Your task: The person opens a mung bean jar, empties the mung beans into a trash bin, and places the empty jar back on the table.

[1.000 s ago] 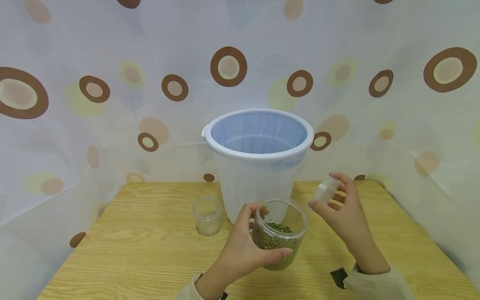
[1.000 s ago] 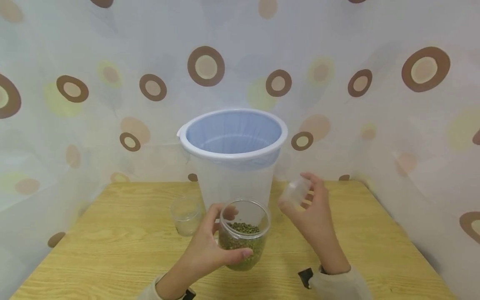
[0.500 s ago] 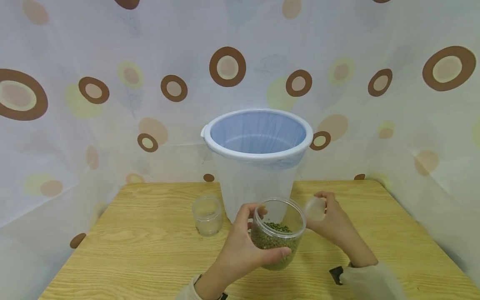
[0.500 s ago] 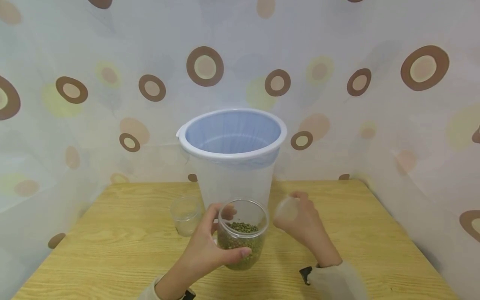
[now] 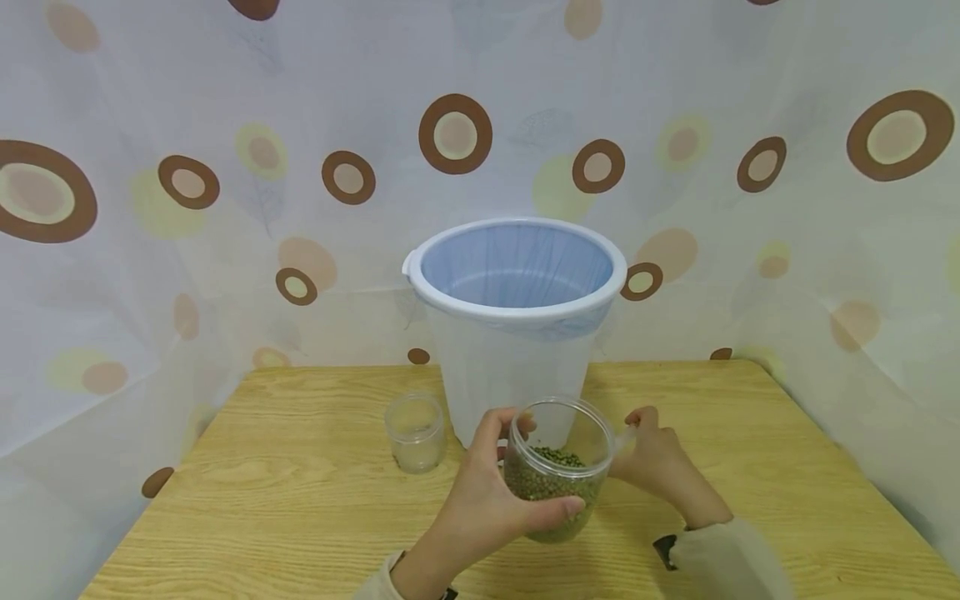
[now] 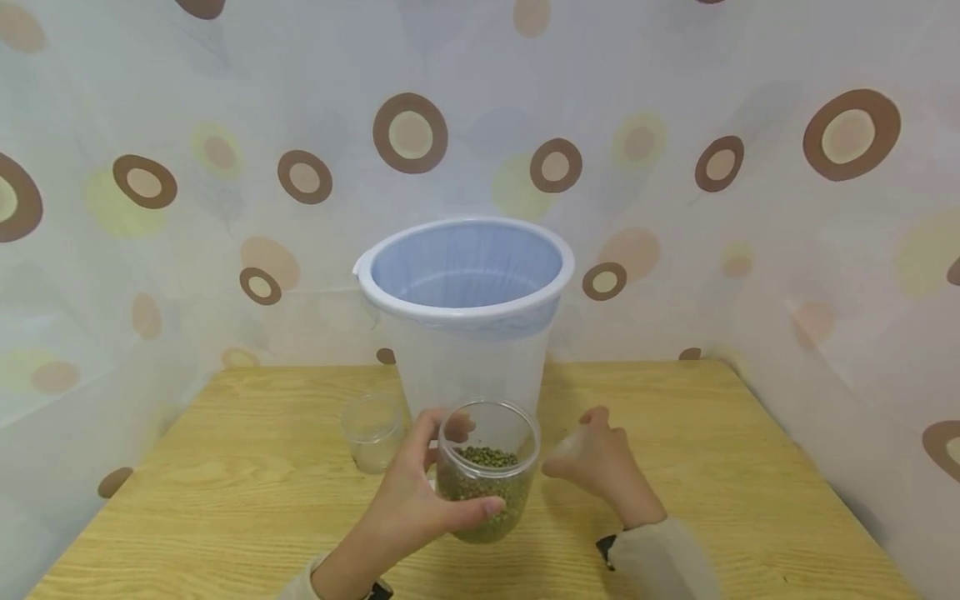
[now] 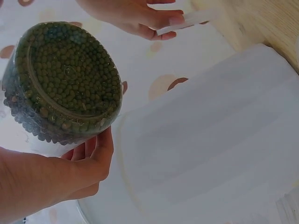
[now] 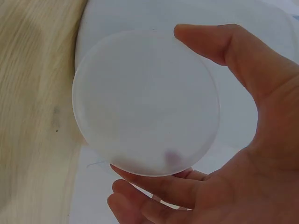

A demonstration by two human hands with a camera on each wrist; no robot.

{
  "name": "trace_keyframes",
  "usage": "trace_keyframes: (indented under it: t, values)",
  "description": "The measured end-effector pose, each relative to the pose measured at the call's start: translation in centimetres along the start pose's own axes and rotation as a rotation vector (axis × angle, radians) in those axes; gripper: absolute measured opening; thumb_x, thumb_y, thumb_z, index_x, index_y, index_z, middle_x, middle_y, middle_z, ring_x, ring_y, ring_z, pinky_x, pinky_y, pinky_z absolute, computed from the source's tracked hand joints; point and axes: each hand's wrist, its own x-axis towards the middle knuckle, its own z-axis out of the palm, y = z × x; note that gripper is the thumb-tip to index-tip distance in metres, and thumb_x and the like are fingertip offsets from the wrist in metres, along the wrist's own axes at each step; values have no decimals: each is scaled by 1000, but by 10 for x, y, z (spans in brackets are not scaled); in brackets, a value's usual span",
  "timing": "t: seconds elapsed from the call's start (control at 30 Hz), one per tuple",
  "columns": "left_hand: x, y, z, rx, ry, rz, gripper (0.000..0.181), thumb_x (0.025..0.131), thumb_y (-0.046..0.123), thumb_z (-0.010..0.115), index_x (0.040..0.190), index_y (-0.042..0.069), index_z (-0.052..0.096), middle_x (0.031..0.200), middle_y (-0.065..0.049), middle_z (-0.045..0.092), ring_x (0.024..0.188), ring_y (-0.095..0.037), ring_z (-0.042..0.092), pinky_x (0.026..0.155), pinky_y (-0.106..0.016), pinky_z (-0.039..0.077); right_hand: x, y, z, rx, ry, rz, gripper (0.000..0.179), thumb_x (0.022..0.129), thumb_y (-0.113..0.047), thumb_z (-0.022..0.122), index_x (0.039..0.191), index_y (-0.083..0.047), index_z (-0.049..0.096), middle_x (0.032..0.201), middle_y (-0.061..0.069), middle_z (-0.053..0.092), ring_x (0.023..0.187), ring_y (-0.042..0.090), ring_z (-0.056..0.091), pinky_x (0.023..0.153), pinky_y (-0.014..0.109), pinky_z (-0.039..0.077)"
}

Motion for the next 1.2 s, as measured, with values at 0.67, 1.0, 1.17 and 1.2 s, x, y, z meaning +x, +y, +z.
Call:
trace_keyframes:
  t: [0.67,1.0,1.17,1.2]
  values:
    - [1,-2,3,-14,2,-4,66,70,24,85,120,18,43,117,2,47,110,-22,45,89,-42,41,10,11,18,-3,-39,-6,77,67,-26,85,115,6,33,83,18,58,70,24,55,61,37,46]
    - [1,-1,3,-1,9,-6,68,69,25,86,121,18,43,116,2,48,109,-21,46,89,-39,42,13,13,15,-43,-46,-10,76,69,-28,85,119,14,45,101,24,62,90,35,62,76,50,51]
    - [0,0,3,-6,8,-15,68,69,25,86,121,18,44,116,2,48,109,-23,46,88,-38,42,13,16,17,-77,-41,-28,78,70,-33,82,121,17,50,115,33,57,105,49,55,86,58,47]
    - [0,0,3,-6,7,-17,68,69,25,86,121,18,44,116,1,48,108,-22,46,88,-38,42,13,17,18,-83,-43,-23,77,70,-34,81,121,16,52,116,32,57,106,49,55,87,59,46]
